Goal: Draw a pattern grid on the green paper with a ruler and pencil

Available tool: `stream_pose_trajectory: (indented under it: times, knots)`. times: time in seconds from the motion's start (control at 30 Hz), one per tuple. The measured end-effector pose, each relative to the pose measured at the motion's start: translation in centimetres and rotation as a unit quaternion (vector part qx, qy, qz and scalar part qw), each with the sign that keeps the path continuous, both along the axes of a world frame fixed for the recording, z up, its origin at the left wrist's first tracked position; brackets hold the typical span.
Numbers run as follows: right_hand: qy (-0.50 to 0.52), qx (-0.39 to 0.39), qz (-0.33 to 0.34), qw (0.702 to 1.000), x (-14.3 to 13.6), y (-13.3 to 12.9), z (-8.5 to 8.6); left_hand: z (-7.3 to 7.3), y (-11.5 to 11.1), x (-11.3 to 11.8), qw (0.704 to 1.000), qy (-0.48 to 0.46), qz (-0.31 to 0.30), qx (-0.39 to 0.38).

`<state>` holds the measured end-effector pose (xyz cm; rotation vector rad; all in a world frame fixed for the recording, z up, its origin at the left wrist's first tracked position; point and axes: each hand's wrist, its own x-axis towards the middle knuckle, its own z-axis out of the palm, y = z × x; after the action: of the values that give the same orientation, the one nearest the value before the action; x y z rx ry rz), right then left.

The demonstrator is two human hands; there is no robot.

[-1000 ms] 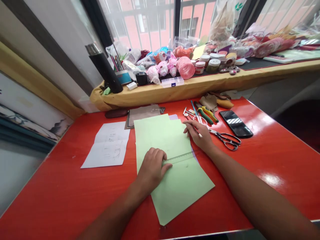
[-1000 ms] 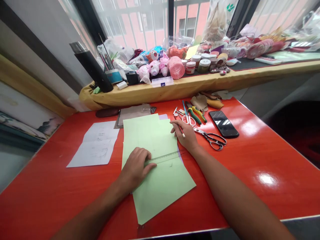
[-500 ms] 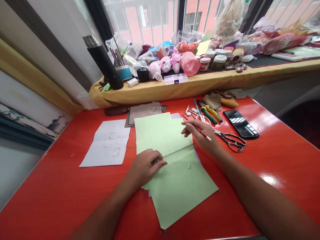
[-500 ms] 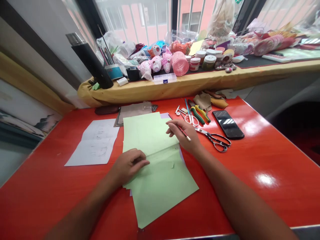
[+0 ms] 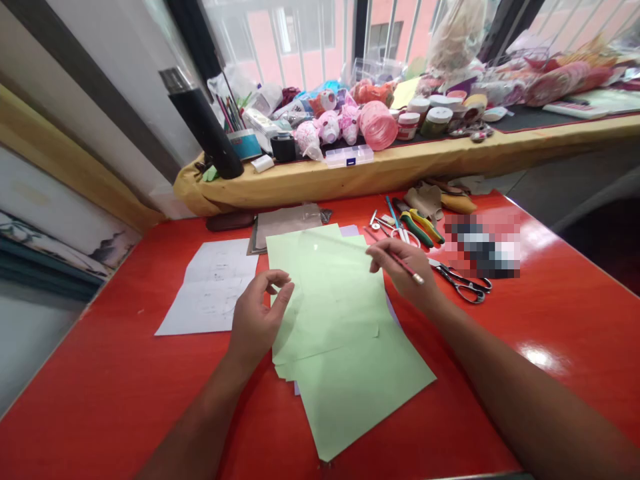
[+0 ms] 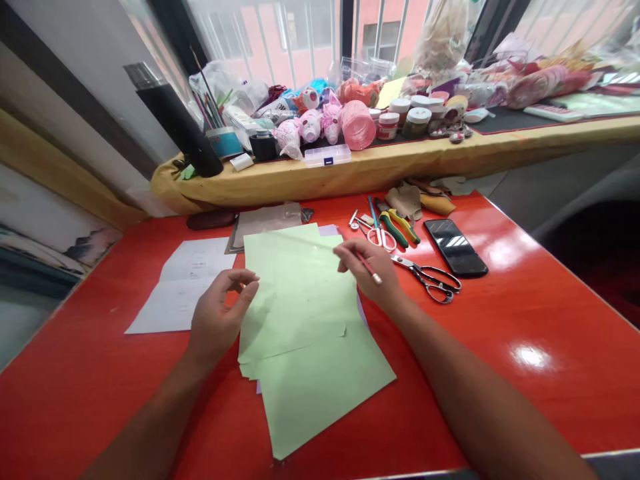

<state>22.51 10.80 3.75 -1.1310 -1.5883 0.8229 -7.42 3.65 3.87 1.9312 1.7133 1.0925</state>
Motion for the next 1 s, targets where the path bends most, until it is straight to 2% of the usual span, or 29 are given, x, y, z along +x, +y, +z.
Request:
stream_pose_trajectory:
  times: [0.1,0.17,0.27,0.53,0.77,1.0]
  knots:
    - [0.092,-0.014,-0.082,0.992,1.2,1.4,-0.9,-0.2,0.5,-0.7,0.998,0.045,-0.05,0.002]
    - [0.139,-0.026,-0.11,0.984,1.7,2.1,-1.5,-0.5,0.8,-1.2,0.992,0.08,-0.096,0.0]
    - [0.181,-0.044,-0.123,0.975,1.9,2.6,-2.1,-0.9,1.1,-2.0,0.981,0.127,-0.144,-0.007]
    - [0.208,-0.077,-0.12,0.968,1.8,2.8,-2.8,-2.0,1.4,-3.6,0.947,0.236,-0.211,-0.056]
    - [0.195,-0.086,-0.112,0.971,1.7,2.8,-3.3,-3.7,0.7,-3.3,0.919,0.298,-0.236,-0.101]
    - [0.18,-0.083,-0.109,0.974,1.6,2.8,-3.4,-4.4,0.2,-2.1,0.913,0.324,-0.219,-0.113]
